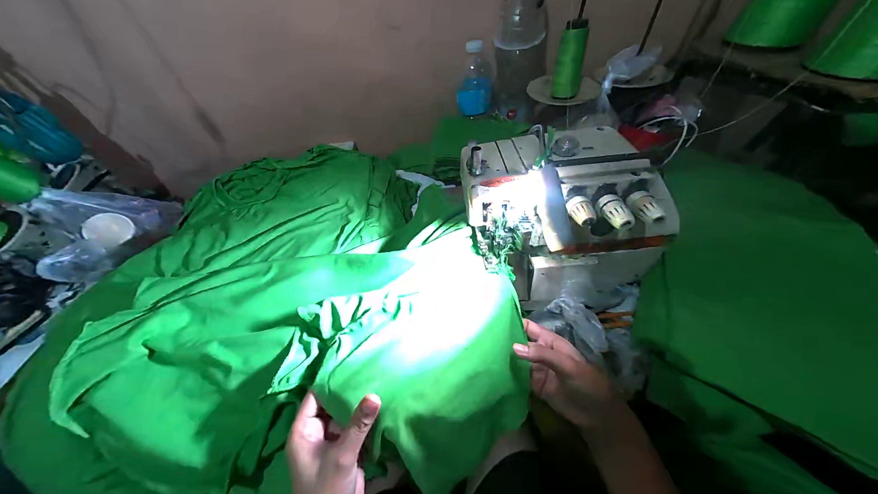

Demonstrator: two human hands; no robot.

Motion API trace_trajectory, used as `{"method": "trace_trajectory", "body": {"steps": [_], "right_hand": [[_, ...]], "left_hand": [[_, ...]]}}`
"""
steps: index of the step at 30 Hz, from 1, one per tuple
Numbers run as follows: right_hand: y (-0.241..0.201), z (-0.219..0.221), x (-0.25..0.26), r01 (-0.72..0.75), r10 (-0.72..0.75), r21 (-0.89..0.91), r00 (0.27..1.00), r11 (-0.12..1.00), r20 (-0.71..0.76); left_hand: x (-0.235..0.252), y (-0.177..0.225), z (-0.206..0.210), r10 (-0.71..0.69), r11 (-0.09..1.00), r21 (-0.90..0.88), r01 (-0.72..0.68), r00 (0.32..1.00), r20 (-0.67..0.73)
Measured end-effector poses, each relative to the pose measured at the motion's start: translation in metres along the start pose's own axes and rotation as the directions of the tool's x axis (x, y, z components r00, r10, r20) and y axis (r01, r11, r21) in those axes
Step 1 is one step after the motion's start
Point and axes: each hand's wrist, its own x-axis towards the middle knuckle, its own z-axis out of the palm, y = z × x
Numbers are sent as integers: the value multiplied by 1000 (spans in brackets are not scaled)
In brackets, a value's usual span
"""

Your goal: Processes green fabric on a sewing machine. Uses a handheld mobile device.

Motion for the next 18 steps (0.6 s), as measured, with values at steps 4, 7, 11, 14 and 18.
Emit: {"method": "trace_trajectory", "body": {"steps": [4,7,11,14,18], "right_hand": [[3,-2,-1,-3,3,-1,999,1000,41],[6,-5,1,113,-113,-88,994,990,11],[10,2,3,195,-194,2,978,981,-76],[20,22,5,265,-258,36,956,964,-138],[31,34,3,359,-363,-52,921,932,-142]], "left_hand": [[8,0,-7,100,993,60,-98,995,-27],[18,-3,-19,269,953,136,-270,963,29],[39,3,-36,601,678,420,-603,784,156],[61,6,-41,624,463,643,-610,740,253],[88,-12,-38,531,508,694,-511,820,215]]}}
